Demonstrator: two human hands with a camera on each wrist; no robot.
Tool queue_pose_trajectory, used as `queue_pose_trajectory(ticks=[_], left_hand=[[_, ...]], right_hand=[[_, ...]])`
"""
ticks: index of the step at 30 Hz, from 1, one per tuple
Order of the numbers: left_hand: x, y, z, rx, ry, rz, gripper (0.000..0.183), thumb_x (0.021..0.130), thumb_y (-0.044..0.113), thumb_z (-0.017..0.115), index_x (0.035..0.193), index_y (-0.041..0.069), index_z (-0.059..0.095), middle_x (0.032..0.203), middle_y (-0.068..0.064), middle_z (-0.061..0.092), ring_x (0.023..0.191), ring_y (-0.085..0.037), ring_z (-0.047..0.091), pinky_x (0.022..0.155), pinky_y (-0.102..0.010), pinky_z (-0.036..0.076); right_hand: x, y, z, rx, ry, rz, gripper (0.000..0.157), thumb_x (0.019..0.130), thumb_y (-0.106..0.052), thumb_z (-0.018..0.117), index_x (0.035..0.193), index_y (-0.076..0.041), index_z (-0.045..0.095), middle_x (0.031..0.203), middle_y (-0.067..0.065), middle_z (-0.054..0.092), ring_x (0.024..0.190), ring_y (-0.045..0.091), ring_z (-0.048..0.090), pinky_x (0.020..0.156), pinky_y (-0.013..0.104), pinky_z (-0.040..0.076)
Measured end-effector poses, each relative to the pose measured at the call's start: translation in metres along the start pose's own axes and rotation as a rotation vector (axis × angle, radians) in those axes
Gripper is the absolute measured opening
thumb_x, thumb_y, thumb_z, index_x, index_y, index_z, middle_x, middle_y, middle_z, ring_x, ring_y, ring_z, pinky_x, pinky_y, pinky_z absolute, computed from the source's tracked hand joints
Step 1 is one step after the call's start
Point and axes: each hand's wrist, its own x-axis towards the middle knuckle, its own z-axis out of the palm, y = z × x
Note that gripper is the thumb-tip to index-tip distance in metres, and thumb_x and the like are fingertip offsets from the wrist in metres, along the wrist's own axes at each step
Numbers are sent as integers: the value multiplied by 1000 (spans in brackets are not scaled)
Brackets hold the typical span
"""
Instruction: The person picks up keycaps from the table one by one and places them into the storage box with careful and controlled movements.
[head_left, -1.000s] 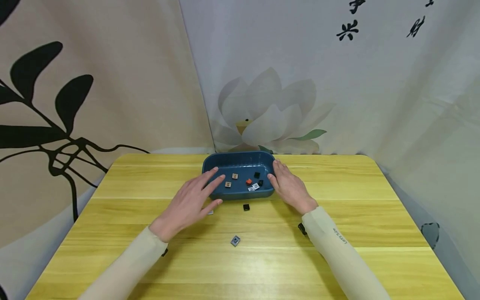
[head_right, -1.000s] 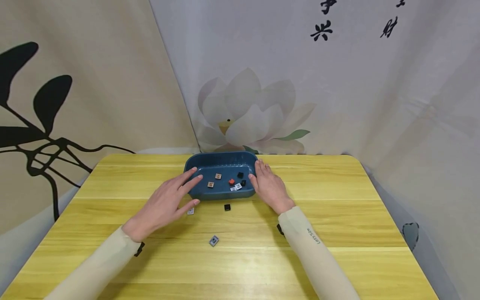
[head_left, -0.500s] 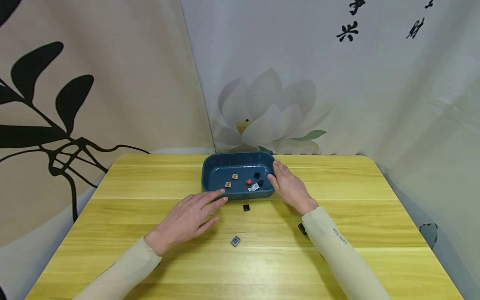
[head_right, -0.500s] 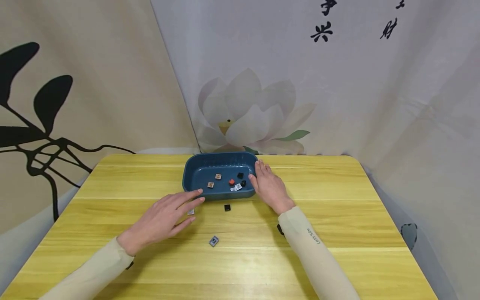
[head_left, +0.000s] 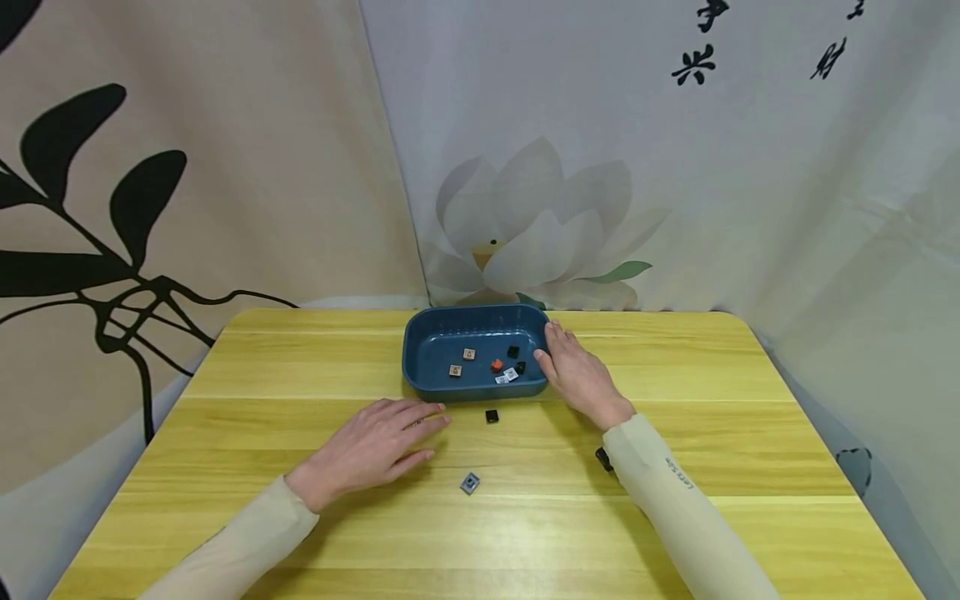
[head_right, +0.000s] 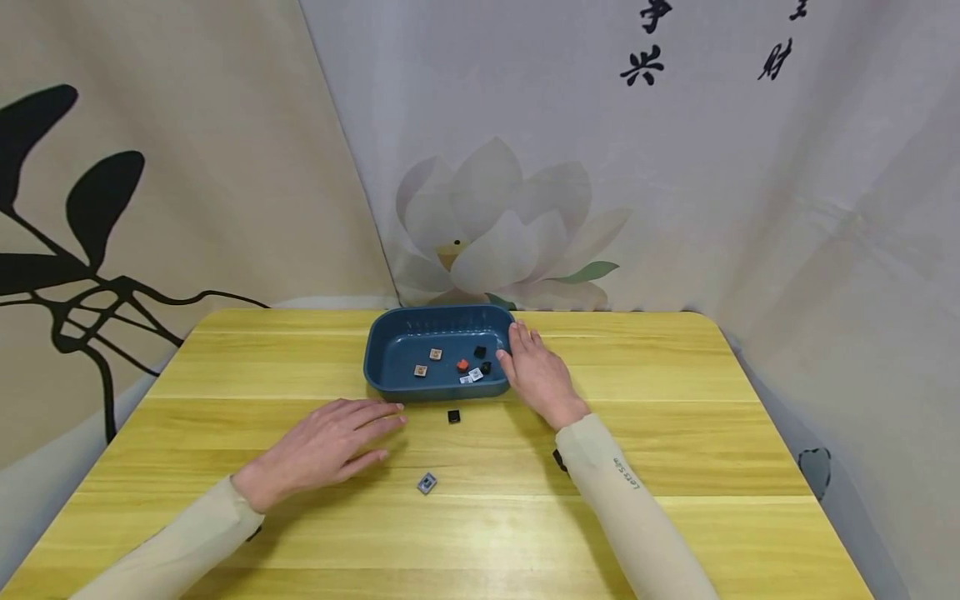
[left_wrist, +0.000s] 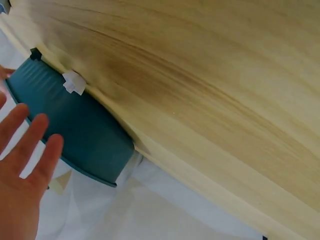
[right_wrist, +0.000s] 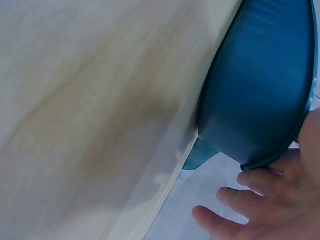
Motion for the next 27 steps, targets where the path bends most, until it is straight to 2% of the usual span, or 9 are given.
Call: queue_pose_trajectory(ticks=[7,13,20,27], left_hand=[[1,-2,5,-3,-96,-59,54,102,51,60,146,21,60,147,-8,59,129,-31,61,100,-54,53],[2,-3,7,-22,-139,-96,54,102,52,61,142,16,64,143,-12,62,126,-32,62,97,-54,54],[1,-5,11,8,-140,-116,45,100,39,68,135,11,68,135,-14,65,117,-32,67,96,-52,55],[1,-6,14,62,-107,-85,25,96,18,75,121,12,74,119,-10,71,102,-26,72,86,-47,60]], right_hand=[[-1,0,0,-4,5,-4,66,114,-39,36,161,5,23,169,21,21,153,42,28,121,53,29],[0,0,0,-3,-2,-1,66,114,-40,35,161,4,23,169,21,20,153,41,27,122,52,27],[0,0,0,-9,-5,-2,66,114,-40,35,161,4,22,170,20,18,153,40,26,122,52,27],[0,1,1,-7,-9,2,66,114,-40,35,162,4,22,170,20,19,154,40,26,122,52,27]])
